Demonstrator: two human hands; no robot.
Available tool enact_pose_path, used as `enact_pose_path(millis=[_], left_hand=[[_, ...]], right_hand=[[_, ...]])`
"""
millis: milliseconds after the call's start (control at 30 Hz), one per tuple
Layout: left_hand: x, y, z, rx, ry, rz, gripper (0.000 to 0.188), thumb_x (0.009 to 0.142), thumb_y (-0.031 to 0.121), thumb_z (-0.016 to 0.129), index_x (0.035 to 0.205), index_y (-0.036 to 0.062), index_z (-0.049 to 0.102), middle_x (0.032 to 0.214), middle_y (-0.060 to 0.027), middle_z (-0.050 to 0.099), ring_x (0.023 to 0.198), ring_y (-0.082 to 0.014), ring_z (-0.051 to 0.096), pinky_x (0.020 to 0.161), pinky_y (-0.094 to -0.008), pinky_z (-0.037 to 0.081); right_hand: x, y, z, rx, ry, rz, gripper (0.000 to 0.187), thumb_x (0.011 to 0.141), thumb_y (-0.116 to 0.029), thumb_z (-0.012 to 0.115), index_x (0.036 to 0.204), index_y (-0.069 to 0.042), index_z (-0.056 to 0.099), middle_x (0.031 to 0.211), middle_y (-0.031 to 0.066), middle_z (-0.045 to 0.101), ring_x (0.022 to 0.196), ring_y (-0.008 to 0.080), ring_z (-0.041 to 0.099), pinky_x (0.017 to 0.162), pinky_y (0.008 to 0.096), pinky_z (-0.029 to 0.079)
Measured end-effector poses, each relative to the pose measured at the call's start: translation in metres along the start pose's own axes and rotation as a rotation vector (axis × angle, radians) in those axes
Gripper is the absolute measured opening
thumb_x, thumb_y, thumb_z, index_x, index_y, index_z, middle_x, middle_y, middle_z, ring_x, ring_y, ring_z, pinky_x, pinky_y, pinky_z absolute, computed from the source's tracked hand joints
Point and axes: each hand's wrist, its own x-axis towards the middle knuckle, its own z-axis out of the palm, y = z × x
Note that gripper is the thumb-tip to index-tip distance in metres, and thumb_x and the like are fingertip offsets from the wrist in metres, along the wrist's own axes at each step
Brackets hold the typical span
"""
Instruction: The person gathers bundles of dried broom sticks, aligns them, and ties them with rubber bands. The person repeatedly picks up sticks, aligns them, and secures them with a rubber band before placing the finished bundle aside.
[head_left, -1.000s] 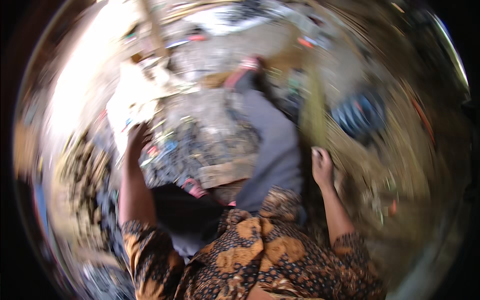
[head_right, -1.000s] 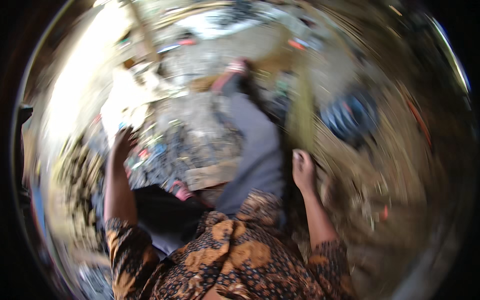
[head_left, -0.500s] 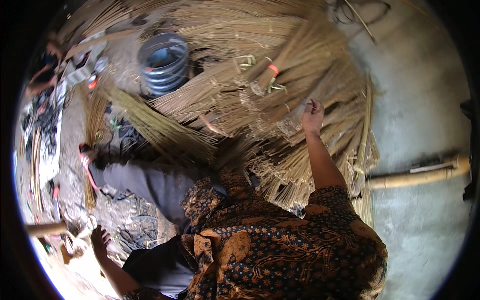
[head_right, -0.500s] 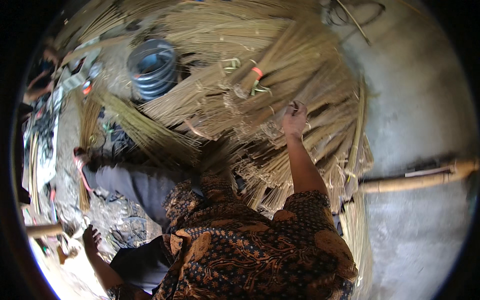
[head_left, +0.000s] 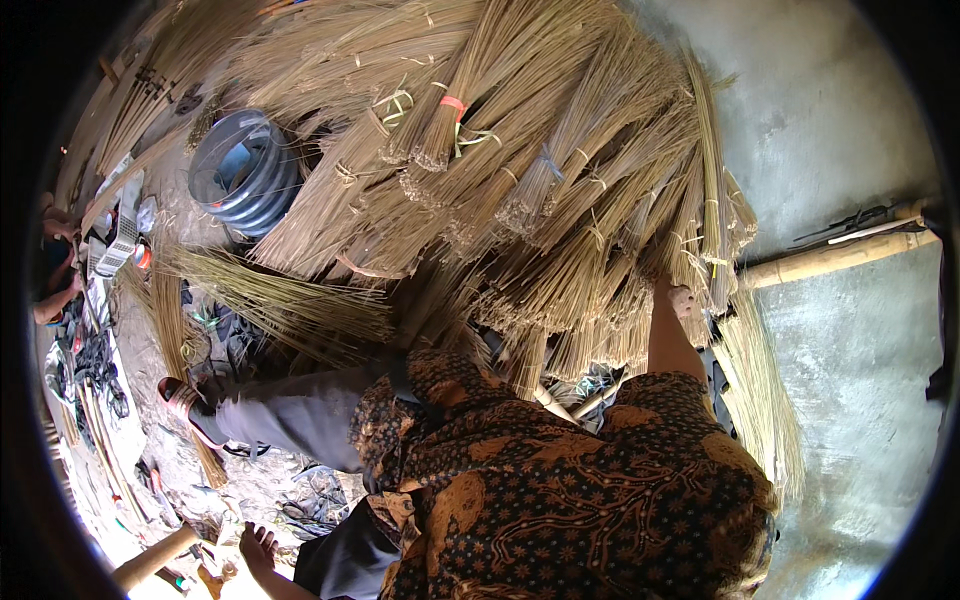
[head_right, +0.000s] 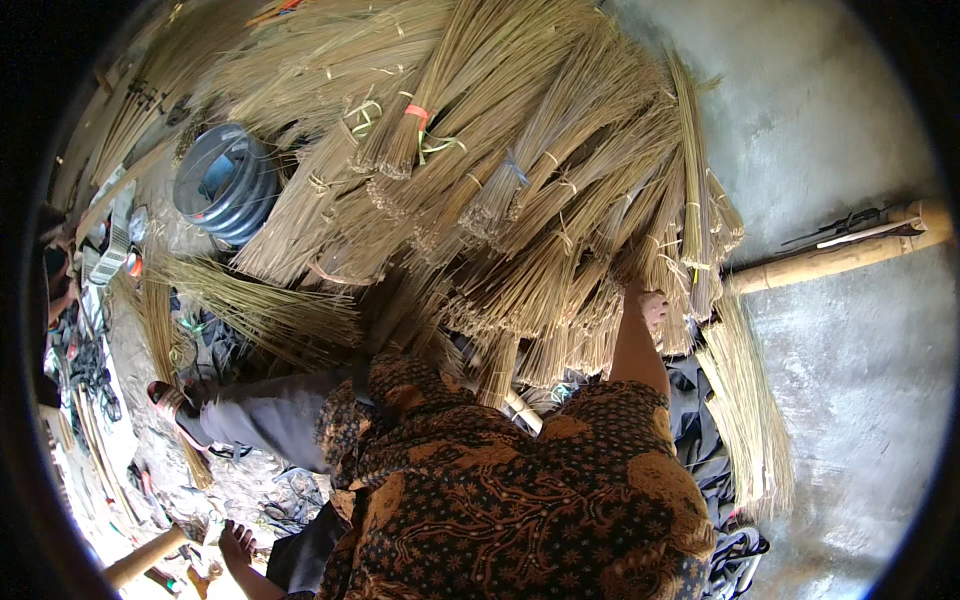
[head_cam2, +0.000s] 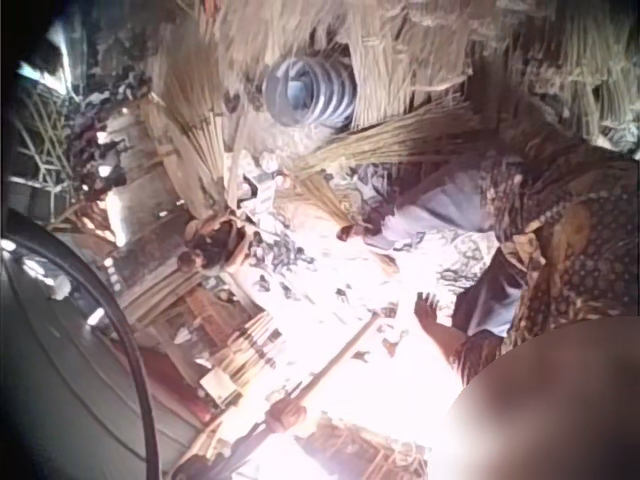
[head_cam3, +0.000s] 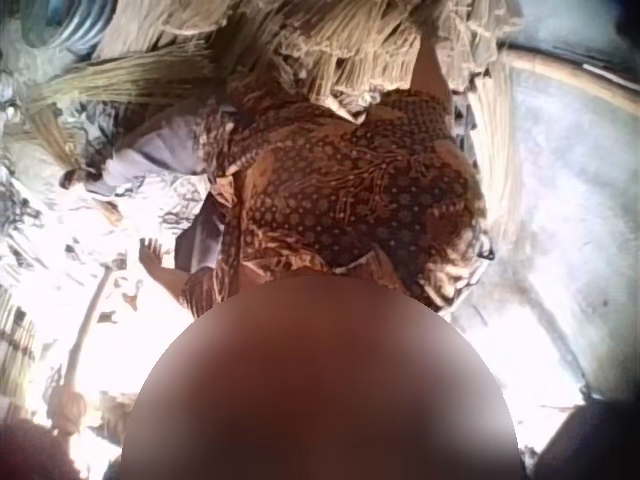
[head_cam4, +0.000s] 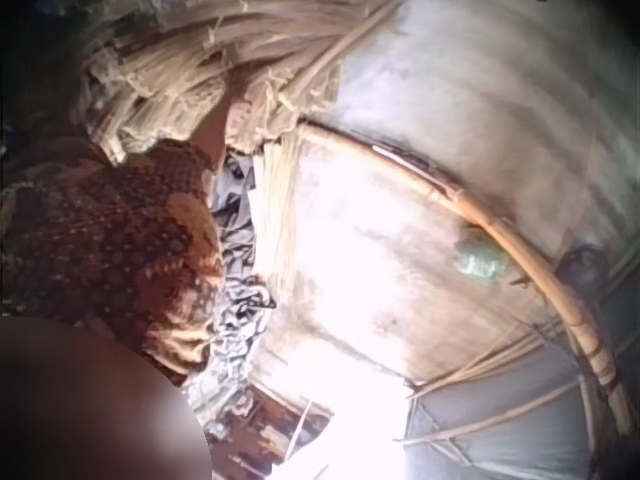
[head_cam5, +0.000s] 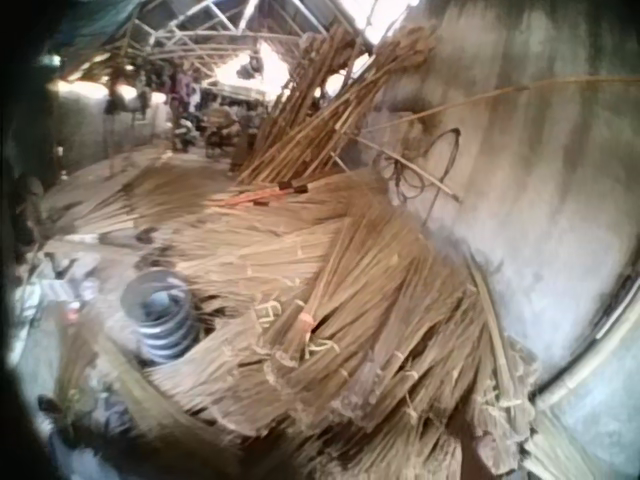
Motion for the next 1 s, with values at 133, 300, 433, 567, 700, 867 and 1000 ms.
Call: enact_pose_path(millis=[133,300,433,567,700,867,1000], left_hand=[[-0.014,-0.006,-0.002,0.034,-0.005,-0.024,0.063,0.102,0.056,0.058,0.149,0.0144,0.052,0.125,-0.0087,0.064,0.096,-0.0250,0.066,0.073,-0.0423,0.053],[-0.038,-0.005,0.006,0.043,0.023,-0.031,0.066,0.102,0.057,0.058,0.150,0.0123,0.051,0.123,-0.0102,0.063,0.096,-0.0283,0.065,0.074,-0.0435,0.053],[-0.057,0.003,0.016,0.089,0.004,-0.039,0.063,0.102,0.054,0.058,0.149,0.0127,0.050,0.126,-0.0130,0.060,0.102,-0.0307,0.062,0.072,-0.0437,0.054],[-0.076,0.011,0.025,0.082,0.007,-0.050,0.059,0.104,0.048,0.058,0.149,0.0114,0.050,0.131,-0.0149,0.060,0.107,-0.0321,0.063,0.075,-0.0431,0.055],[-0.090,0.015,0.037,0.083,0.046,-0.076,0.055,0.105,0.042,0.058,0.150,0.0101,0.050,0.136,-0.0168,0.060,0.112,-0.0335,0.065,0.079,-0.0425,0.056],[-0.090,0.011,0.040,0.058,0.039,-0.077,0.052,0.106,0.036,0.058,0.150,0.0085,0.051,0.142,-0.0194,0.060,0.117,-0.0354,0.066,0.084,-0.0433,0.057],[-0.068,0.005,0.027,0.043,-0.043,-0.038,0.055,0.104,0.044,0.059,0.148,0.0112,0.052,0.133,-0.0171,0.060,0.107,-0.0333,0.065,0.078,-0.0463,0.057]], right_hand=[[0.002,-0.011,-0.008,0.005,-0.001,-0.175,0.061,0.103,-0.043,0.055,0.151,-0.009,0.042,0.150,0.0196,0.052,0.123,0.0394,0.061,0.099,0.0540,0.050],[0.027,-0.038,0.005,0.053,0.064,-0.555,0.070,0.104,-0.046,0.053,0.159,-0.010,0.030,0.155,0.0209,0.047,0.124,0.0421,0.061,0.099,0.0566,0.048],[0.041,-0.046,0.012,0.034,0.104,-0.617,0.078,0.104,-0.048,0.051,0.165,-0.011,0.021,0.159,0.0219,0.044,0.124,0.0443,0.061,0.099,0.0587,0.046],[0.042,-0.052,0.019,-0.091,0.156,-0.552,0.073,0.107,-0.044,0.047,0.167,-0.013,0.019,0.143,0.0257,0.057,0.120,0.0447,0.064,0.096,0.0650,0.046],[0.048,-0.054,0.014,-0.146,0.103,-0.492,0.065,0.106,-0.040,0.050,0.162,-0.013,0.033,0.132,0.0267,0.066,0.113,0.0451,0.068,0.094,0.0704,0.044],[0.067,-0.040,-0.038,0.075,-0.061,-0.551,0.056,0.096,-0.043,0.059,0.140,-0.009,0.054,0.115,0.0215,0.069,0.101,0.0380,0.071,0.087,0.0553,0.051],[0.049,-0.034,-0.107,0.773,-0.551,-0.285,0.046,0.089,-0.043,0.065,0.118,-0.008,0.070,0.095,0.0165,0.071,0.089,0.0320,0.072,0.080,0.0458,0.056]])
